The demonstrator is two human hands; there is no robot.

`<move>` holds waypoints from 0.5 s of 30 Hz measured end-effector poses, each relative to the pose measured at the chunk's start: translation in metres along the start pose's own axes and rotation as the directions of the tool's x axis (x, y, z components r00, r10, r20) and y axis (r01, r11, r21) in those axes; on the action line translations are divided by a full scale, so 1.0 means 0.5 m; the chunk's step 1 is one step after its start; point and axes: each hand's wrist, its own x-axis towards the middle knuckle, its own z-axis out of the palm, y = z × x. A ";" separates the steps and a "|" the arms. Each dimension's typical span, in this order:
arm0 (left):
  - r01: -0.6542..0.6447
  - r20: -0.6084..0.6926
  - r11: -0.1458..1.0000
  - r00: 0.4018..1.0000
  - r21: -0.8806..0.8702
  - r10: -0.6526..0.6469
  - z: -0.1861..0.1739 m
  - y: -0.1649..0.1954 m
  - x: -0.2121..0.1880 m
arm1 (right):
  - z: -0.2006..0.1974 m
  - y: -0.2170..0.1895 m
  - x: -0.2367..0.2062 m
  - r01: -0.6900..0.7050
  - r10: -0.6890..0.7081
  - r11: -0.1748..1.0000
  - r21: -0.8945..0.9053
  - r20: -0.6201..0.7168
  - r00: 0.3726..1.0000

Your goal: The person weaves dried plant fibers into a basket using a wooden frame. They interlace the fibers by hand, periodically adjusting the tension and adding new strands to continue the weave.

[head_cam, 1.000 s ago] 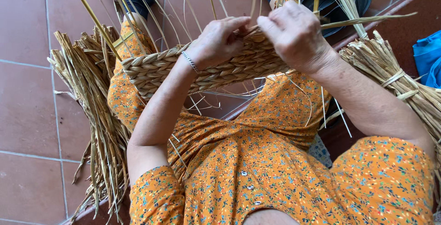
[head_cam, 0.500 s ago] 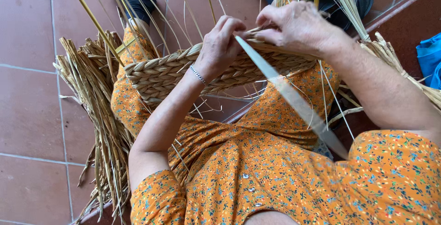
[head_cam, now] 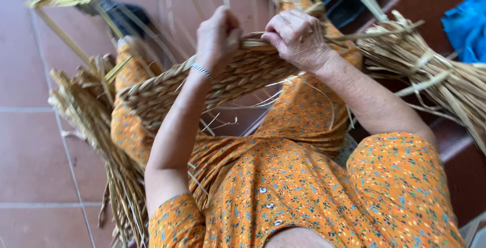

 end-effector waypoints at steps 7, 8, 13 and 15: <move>0.121 0.072 0.991 0.991 -0.057 -0.117 -0.042 0.013 -0.013 | -0.155 0.206 -0.181 -0.456 0.443 0.890 -0.004 -0.225 0.868; 0.155 0.089 0.986 0.985 -0.062 -0.149 -0.047 0.013 -0.015 | -0.185 0.242 -0.209 -0.581 0.563 0.814 -0.023 -0.218 0.797; 0.154 0.090 0.974 0.986 -0.167 -0.141 -0.057 0.007 -0.024 | -0.261 0.282 -0.327 -0.604 0.601 0.787 -0.122 -0.066 0.796; 0.159 0.093 0.965 0.985 -0.206 -0.142 -0.057 0.003 -0.025 | -0.243 0.254 -0.353 -0.616 0.643 0.744 -0.261 0.027 0.765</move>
